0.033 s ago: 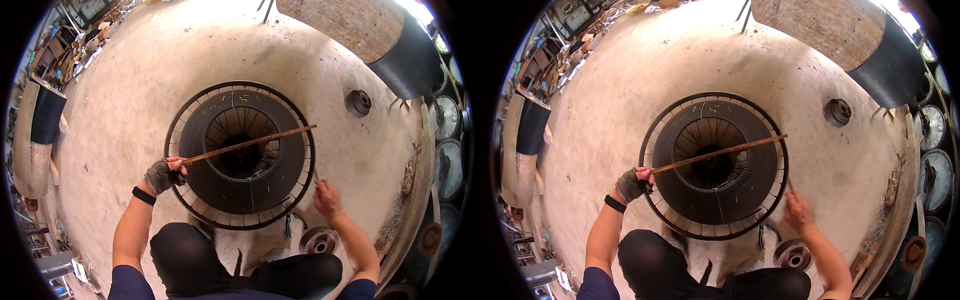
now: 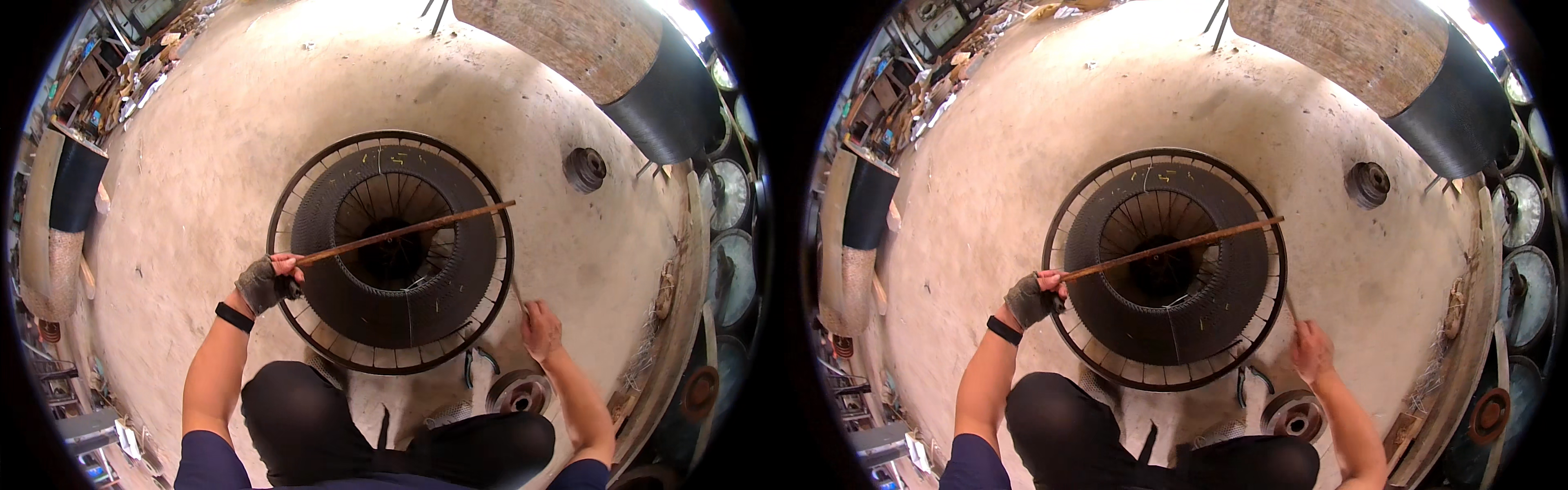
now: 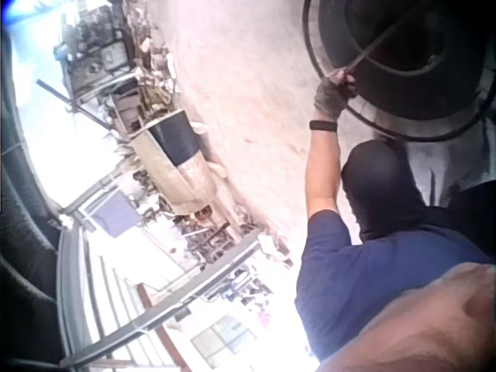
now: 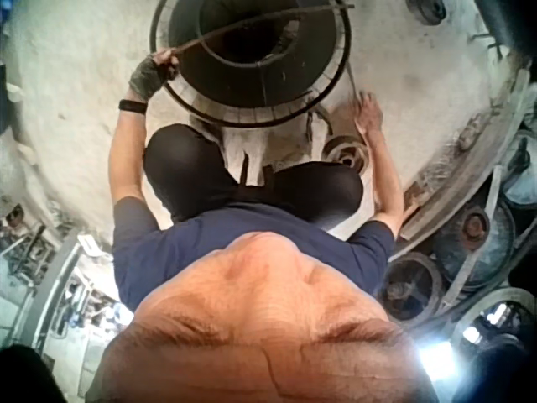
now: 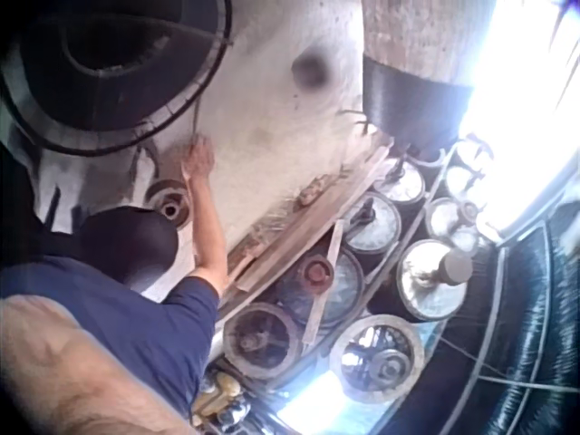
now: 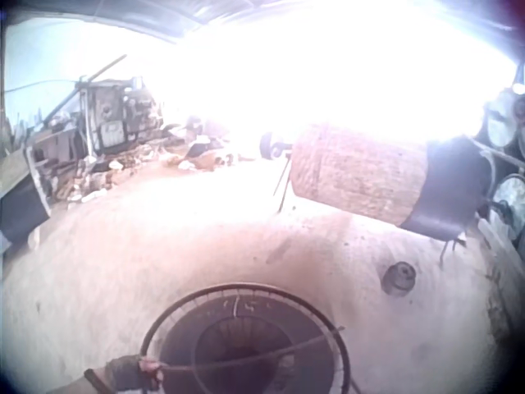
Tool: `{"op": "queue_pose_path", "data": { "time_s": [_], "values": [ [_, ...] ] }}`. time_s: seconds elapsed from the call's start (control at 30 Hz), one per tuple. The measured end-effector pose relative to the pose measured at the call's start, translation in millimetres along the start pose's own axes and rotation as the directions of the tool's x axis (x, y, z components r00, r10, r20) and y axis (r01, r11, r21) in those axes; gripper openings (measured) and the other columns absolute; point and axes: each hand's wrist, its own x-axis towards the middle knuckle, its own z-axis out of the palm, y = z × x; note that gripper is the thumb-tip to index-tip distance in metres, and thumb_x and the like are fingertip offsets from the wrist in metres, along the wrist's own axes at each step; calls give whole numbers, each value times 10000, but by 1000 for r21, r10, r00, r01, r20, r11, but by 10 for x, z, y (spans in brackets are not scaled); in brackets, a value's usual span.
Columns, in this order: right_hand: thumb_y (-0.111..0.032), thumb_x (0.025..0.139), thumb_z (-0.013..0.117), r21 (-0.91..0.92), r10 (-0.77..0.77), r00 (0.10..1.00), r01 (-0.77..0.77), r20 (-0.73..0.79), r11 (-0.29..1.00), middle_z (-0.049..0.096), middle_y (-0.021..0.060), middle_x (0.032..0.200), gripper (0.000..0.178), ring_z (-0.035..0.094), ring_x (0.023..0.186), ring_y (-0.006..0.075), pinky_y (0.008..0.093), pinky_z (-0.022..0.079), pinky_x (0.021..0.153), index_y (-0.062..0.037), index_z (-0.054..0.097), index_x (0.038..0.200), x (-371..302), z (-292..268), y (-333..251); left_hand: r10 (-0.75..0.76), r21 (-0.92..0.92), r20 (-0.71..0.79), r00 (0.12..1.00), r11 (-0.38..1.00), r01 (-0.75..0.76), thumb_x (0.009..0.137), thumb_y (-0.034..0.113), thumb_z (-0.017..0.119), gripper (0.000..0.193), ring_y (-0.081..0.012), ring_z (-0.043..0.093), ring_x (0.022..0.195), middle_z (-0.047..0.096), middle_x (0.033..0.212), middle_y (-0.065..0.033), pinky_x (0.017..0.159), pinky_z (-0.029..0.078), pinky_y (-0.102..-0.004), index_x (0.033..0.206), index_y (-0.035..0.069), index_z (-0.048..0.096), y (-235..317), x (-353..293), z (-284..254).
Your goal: The person works on a large drum assembly, first using pliers to remove a metal strip from the rim and then using a hammer to drive nails into the edge of a large cylindrical object. The person handles wooden sticks, a metal strip, and a hammer during the process.
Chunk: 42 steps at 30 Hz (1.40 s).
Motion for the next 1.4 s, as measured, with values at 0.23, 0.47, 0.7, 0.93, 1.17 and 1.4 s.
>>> {"op": "queue_pose_path", "data": {
  "time_s": [0.23,0.47,0.7,0.93,1.17,1.4],
  "values": [
    [-212,873,669,32,468,883,-468,21,883,596,212,1161,347,608,973,441,497,496,856,-48,575,1164,-970,1150,1154,-17,99,-166,986,994,34,933,223,649,208,-185,668,735,694,881,-56,679,567,-348,1069,65,643,-128,221,-63],
    [-146,856,623,-84,487,858,-479,163,874,647,190,1007,197,617,959,414,502,499,825,-55,593,1029,-817,1179,1232,23,124,-264,964,992,10,960,219,648,139,-178,668,721,693,830,-49,652,558,-339,955,80,631,-288,108,-61],
    [-123,962,562,18,415,847,-434,-333,901,684,225,862,111,645,767,435,479,492,658,-37,613,1009,-373,119,1339,73,171,-286,956,985,-24,957,238,642,192,-186,665,685,708,818,-72,624,554,-335,956,46,653,-511,34,43],
    [-59,927,637,562,54,997,-76,56,824,701,115,840,162,640,755,160,305,511,696,12,697,1060,1439,-805,-1027,160,207,-295,942,973,-101,1003,245,573,212,-176,659,650,715,795,-97,618,545,-299,996,37,615,-703,-106,172],
    [-128,899,691,608,-101,972,-51,213,792,668,112,701,169,645,556,183,328,510,525,14,711,989,2299,-90,-2255,207,214,-194,959,963,-165,1036,242,510,212,-158,664,754,717,850,-121,720,535,-288,1105,42,520,-1090,-130,340],
    [-177,853,763,330,-188,943,277,-275,902,702,128,864,212,678,690,280,366,539,651,-2,689,946,2018,-63,-2049,178,80,-189,966,983,-165,1041,251,516,266,-184,689,806,700,890,-119,780,546,-309,1166,15,520,-1107,-179,392]
  ]
}}
